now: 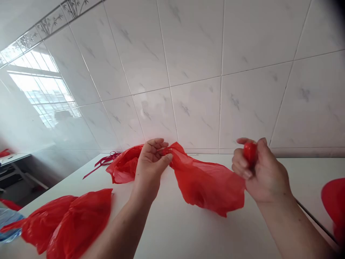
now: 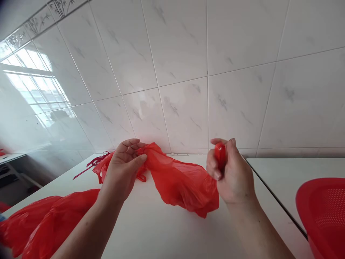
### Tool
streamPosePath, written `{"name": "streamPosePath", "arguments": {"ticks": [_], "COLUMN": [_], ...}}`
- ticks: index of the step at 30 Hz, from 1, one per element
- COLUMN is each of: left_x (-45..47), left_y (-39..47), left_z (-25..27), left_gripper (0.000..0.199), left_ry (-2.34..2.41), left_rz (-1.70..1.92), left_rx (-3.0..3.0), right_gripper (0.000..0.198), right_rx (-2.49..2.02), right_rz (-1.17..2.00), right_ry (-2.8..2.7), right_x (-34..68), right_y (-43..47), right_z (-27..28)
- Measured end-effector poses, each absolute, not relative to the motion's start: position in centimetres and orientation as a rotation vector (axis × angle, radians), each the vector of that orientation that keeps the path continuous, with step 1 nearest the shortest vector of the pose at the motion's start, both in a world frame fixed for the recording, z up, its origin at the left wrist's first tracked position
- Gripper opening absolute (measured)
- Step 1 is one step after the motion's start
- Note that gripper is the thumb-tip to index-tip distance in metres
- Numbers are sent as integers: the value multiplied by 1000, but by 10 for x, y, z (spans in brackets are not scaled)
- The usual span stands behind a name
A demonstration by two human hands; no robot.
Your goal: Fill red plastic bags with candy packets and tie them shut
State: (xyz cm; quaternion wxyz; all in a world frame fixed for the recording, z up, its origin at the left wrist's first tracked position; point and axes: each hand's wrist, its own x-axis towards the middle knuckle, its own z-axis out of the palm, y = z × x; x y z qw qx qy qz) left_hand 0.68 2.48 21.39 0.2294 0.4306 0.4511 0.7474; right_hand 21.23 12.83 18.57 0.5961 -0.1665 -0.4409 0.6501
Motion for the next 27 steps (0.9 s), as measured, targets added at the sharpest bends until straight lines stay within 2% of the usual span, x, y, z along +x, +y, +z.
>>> {"name": "streamPosePath", "arguments": {"ticks": [2, 7, 8, 10, 11, 13, 15, 17, 20, 22, 24, 27], "left_x": [21, 49, 53, 58, 60, 60, 58, 55, 51, 49, 46, 38], "left_y": [22, 14, 13, 12, 12, 12, 14, 16, 20, 22, 25, 29], "left_z": [216, 221, 222, 224, 224, 223, 218, 211, 200, 195, 191, 187], "left_gripper": [34, 19, 20, 25, 28, 31, 26, 23, 29, 24, 17, 17], "left_ry": [1327, 1617, 1636, 1579, 1516, 1404, 1397, 1455, 1523, 1577, 1647, 1742], "left_rz": [2003, 1817, 1785, 1749, 1752, 1799, 1868, 1829, 1530, 1375, 1319, 1296], "left_rx": [1375, 2076, 2174, 2200, 2154, 2069, 2112, 2283, 2563, 2667, 2686, 2609], "right_gripper": [39, 44, 41, 17, 13, 33, 39, 41, 44, 46, 47, 41], "right_rx": [-412, -469, -416, -322, -325, -422, -529, -541, -496, -486, -495, -483], "right_rz": [1510, 1662, 1709, 1747, 1745, 1728, 1704, 1670, 1644, 1634, 1595, 1591], "right_ry": [-1198, -1802, -1895, -1987, -1986, -1915, -1819, -1747, -1667, -1633, -1669, -1803], "right_x": [210, 206, 205, 200, 197, 193, 191, 190, 189, 189, 190, 195], "right_y": [115, 90, 87, 83, 82, 83, 86, 91, 95, 96, 97, 101], "right_z": [189, 196, 197, 197, 196, 194, 190, 186, 179, 178, 178, 181]}}
